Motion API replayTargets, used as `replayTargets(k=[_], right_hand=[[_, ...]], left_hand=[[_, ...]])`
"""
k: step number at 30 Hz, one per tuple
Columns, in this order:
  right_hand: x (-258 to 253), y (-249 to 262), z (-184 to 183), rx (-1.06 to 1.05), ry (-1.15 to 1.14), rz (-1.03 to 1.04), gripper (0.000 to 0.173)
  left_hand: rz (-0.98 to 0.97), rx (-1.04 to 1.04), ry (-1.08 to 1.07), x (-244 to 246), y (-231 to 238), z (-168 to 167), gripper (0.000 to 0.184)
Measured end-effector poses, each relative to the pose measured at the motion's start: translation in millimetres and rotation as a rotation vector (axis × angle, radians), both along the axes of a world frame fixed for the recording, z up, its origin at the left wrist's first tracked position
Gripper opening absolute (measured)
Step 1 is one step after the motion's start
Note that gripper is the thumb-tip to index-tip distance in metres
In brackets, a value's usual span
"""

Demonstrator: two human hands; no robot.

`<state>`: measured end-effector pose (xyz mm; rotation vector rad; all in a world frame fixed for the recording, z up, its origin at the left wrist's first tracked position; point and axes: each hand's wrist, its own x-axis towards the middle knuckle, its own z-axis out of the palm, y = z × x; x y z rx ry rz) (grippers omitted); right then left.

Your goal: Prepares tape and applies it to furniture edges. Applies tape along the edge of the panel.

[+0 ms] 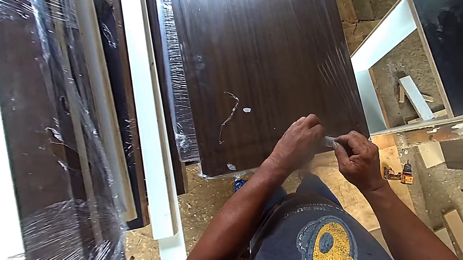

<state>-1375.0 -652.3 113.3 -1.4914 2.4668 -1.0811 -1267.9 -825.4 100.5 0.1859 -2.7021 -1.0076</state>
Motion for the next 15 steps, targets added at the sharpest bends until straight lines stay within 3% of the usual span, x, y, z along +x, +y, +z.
replayTargets(k=[15], right_hand=[[-2.8, 1.5, 1.9, 0.034, 0.042, 0.025, 0.016]], left_hand=[[-0.002, -0.011, 0.002, 0.8, -0.6, 0.1, 0.012]])
